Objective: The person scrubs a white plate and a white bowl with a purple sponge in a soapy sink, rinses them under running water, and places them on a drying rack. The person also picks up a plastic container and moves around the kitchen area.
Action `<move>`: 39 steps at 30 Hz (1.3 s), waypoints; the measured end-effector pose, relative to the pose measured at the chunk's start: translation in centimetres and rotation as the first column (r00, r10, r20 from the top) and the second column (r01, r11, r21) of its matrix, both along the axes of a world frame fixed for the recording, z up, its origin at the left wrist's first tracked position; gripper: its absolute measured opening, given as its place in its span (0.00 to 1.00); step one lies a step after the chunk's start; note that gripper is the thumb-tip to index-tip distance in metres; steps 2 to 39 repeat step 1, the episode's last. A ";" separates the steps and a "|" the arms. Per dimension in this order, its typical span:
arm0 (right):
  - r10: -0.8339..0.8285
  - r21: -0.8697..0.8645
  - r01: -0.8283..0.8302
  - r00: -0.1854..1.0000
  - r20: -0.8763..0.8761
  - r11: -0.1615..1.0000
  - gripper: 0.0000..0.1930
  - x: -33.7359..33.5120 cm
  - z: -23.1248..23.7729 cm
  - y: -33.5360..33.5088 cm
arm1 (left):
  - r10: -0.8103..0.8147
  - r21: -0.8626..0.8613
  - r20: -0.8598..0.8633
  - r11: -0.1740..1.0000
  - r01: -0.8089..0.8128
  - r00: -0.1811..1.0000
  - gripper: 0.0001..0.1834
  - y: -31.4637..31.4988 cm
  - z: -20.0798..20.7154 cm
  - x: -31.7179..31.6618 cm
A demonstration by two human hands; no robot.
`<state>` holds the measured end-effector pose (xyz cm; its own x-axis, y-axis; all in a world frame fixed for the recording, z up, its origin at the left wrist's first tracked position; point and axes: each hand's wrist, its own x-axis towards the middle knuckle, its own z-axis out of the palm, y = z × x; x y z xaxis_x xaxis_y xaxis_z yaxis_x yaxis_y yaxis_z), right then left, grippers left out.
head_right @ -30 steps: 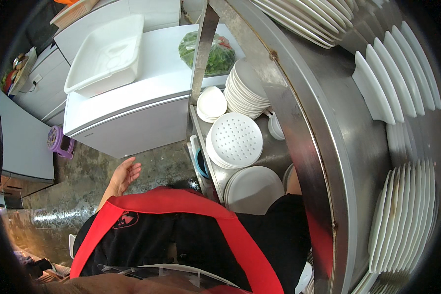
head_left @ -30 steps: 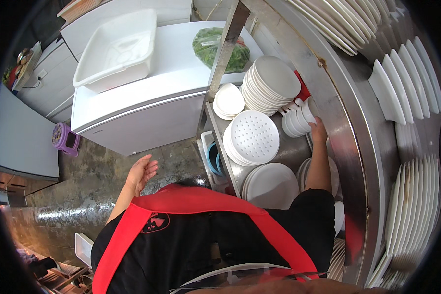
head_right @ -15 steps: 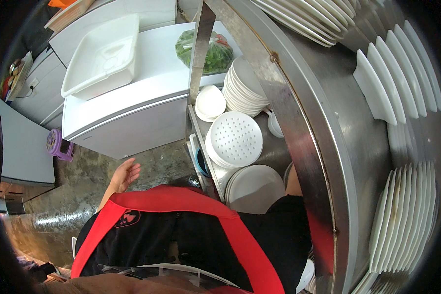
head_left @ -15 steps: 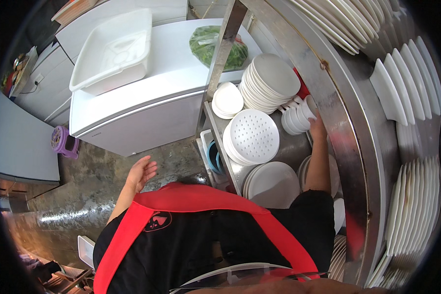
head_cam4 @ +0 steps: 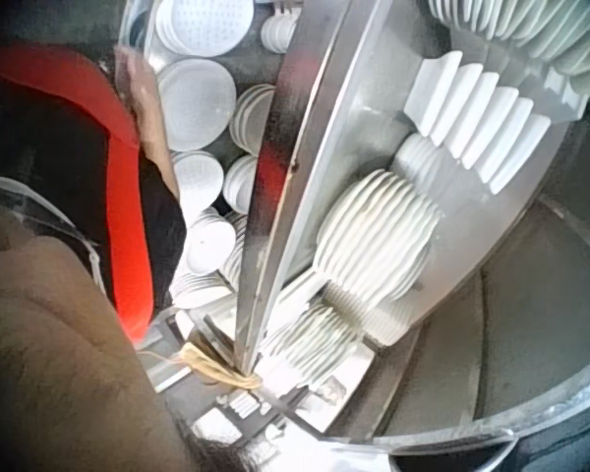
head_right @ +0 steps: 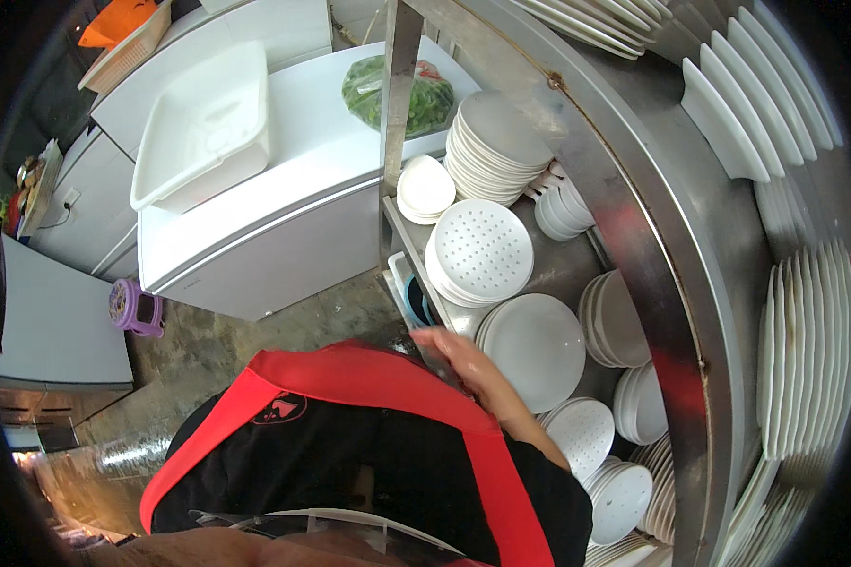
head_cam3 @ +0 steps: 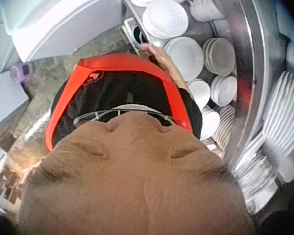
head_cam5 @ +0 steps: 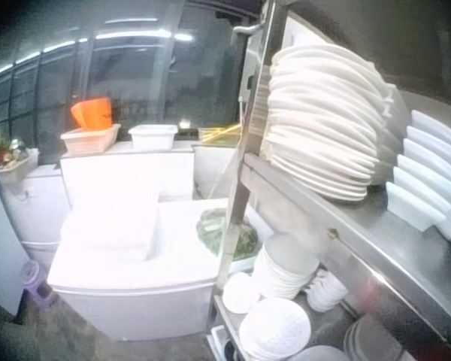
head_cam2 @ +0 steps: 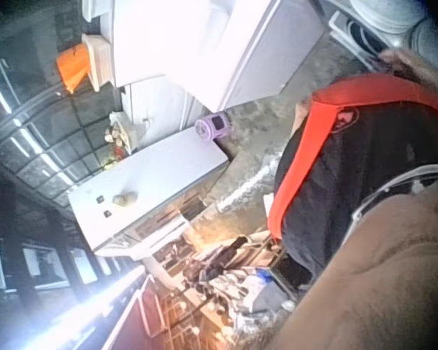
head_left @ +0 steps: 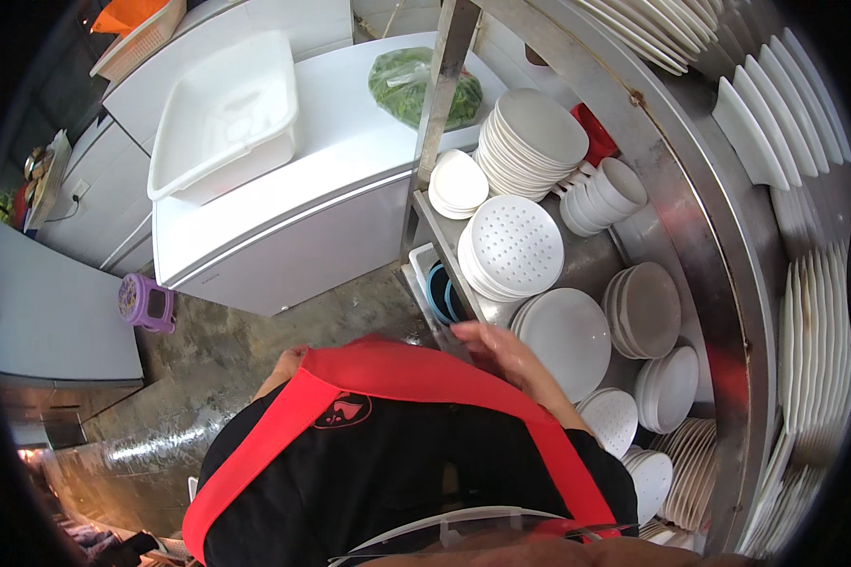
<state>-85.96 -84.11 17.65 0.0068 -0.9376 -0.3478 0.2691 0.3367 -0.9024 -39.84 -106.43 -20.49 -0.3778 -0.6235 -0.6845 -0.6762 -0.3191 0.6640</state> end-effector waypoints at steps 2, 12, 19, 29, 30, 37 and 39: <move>-0.023 0.062 0.025 0.999 -0.032 0.998 0.26 5.9 1.3 5.4 | -0.009 -0.003 0.002 1.000 0.009 1.000 0.35 2.7 -1.2 3.1; -0.023 0.062 0.025 0.999 -0.032 0.998 0.26 5.9 1.3 5.4 | -0.009 -0.003 0.002 1.000 0.009 1.000 0.35 2.7 -1.2 3.1; -0.023 0.062 0.025 0.999 -0.032 0.998 0.26 5.9 1.3 5.4 | -0.009 -0.003 0.002 1.000 0.009 1.000 0.35 2.7 -1.2 3.1; -0.023 0.062 0.025 0.999 -0.032 0.998 0.26 5.9 1.3 5.4 | -0.009 -0.003 0.002 1.000 0.009 1.000 0.35 2.7 -1.2 3.1; -0.023 0.062 0.025 0.999 -0.032 0.998 0.26 5.9 1.3 5.4 | -0.009 -0.003 0.002 1.000 0.009 1.000 0.35 2.7 -1.2 3.1; -0.023 0.062 0.025 0.999 -0.032 0.998 0.26 5.9 1.3 5.4 | -0.009 -0.003 0.002 1.000 0.009 1.000 0.35 2.7 -1.2 3.1; -0.023 0.062 0.025 0.999 -0.032 0.998 0.26 5.9 1.3 5.4 | -0.009 -0.003 0.002 1.000 0.009 1.000 0.35 2.7 -1.2 3.1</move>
